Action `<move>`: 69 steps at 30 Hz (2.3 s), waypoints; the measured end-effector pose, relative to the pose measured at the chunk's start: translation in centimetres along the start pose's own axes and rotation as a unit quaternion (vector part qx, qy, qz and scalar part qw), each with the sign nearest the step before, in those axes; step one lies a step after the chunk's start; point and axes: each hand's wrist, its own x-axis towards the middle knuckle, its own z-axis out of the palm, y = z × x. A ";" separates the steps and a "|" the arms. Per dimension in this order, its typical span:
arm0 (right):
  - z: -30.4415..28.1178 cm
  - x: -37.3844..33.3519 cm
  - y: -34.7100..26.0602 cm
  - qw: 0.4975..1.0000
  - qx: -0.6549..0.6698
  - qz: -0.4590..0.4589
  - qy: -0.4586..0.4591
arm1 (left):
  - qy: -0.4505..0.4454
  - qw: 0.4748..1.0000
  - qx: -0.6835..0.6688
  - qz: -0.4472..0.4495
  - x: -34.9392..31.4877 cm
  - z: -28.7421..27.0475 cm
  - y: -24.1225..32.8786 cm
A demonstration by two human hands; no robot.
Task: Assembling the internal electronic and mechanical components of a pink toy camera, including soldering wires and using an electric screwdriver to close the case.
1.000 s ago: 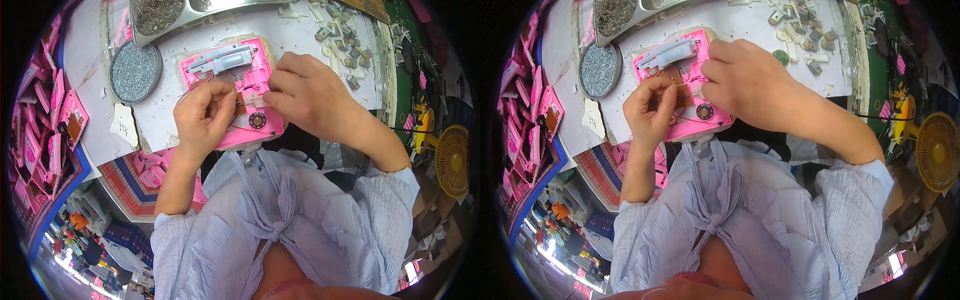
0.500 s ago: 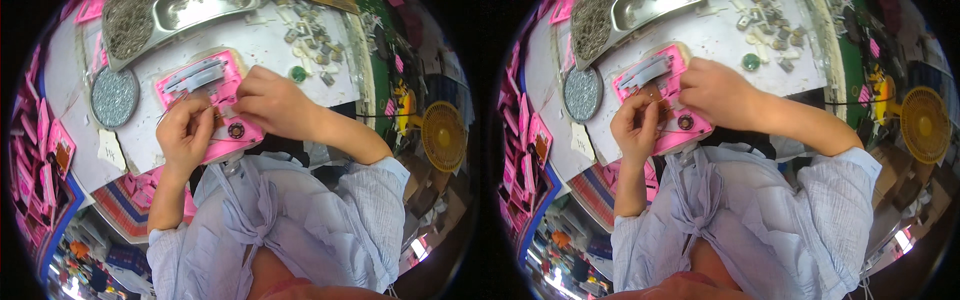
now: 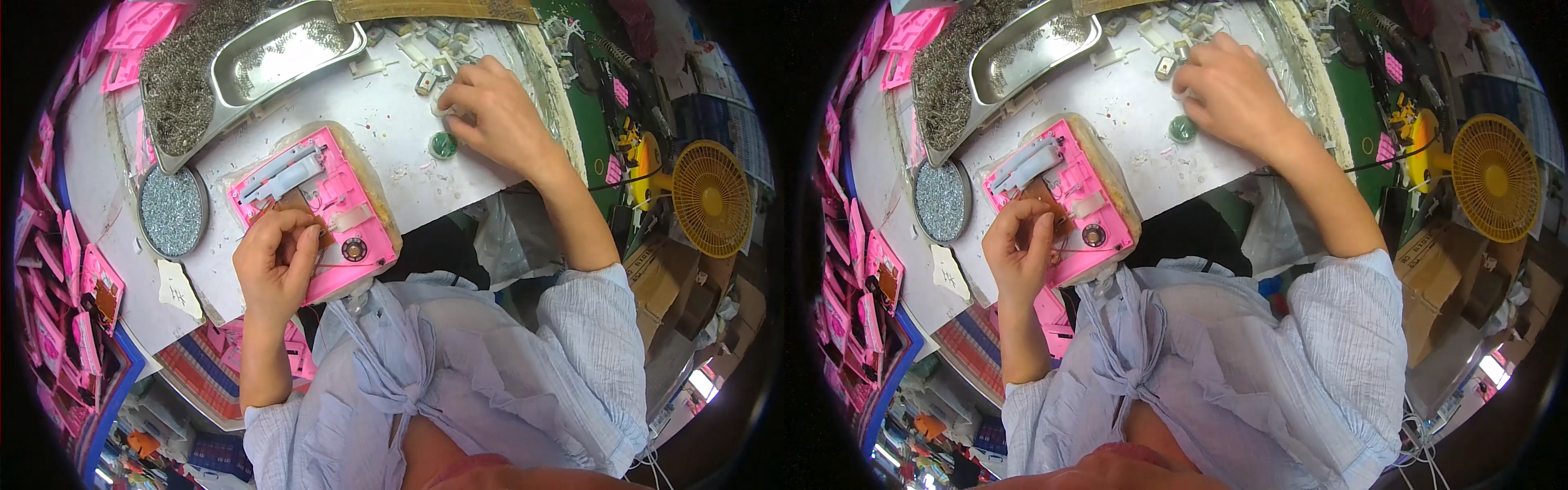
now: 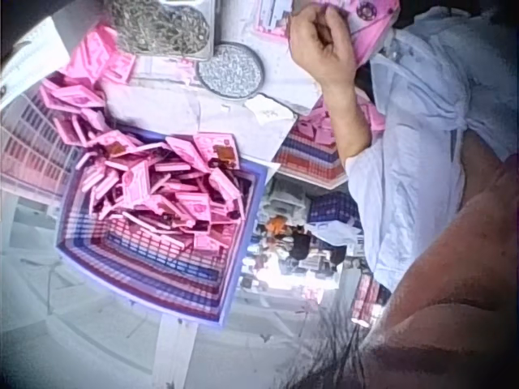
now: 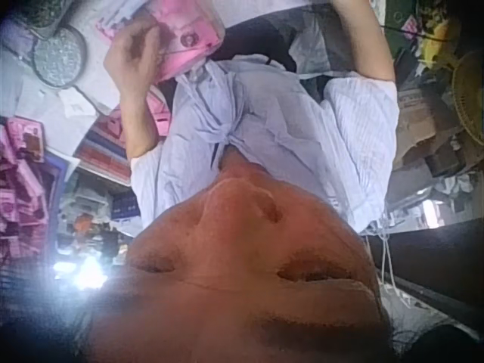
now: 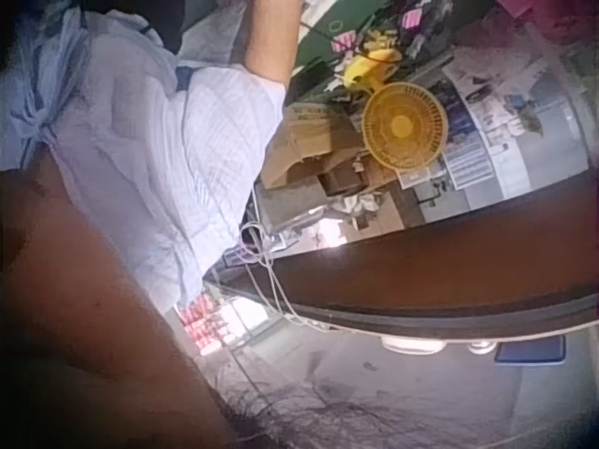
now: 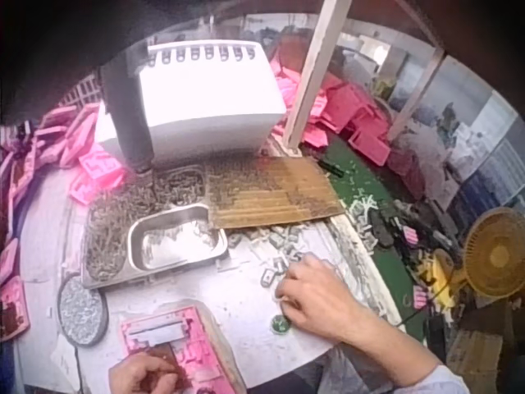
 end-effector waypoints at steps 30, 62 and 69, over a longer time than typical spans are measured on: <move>-3.0 -2.7 -3.4 0.923 0.358 -0.051 0.130 | -0.442 0.768 -0.359 -0.293 13.3 2.9 7.2; 0.3 -6.3 -3.2 0.487 0.863 0.138 0.003 | -0.028 0.892 0.411 0.184 34.9 13.0 3.2; -1.0 -6.8 -2.9 0.461 0.867 0.188 0.002 | -0.046 0.895 0.412 0.167 36.3 14.1 2.0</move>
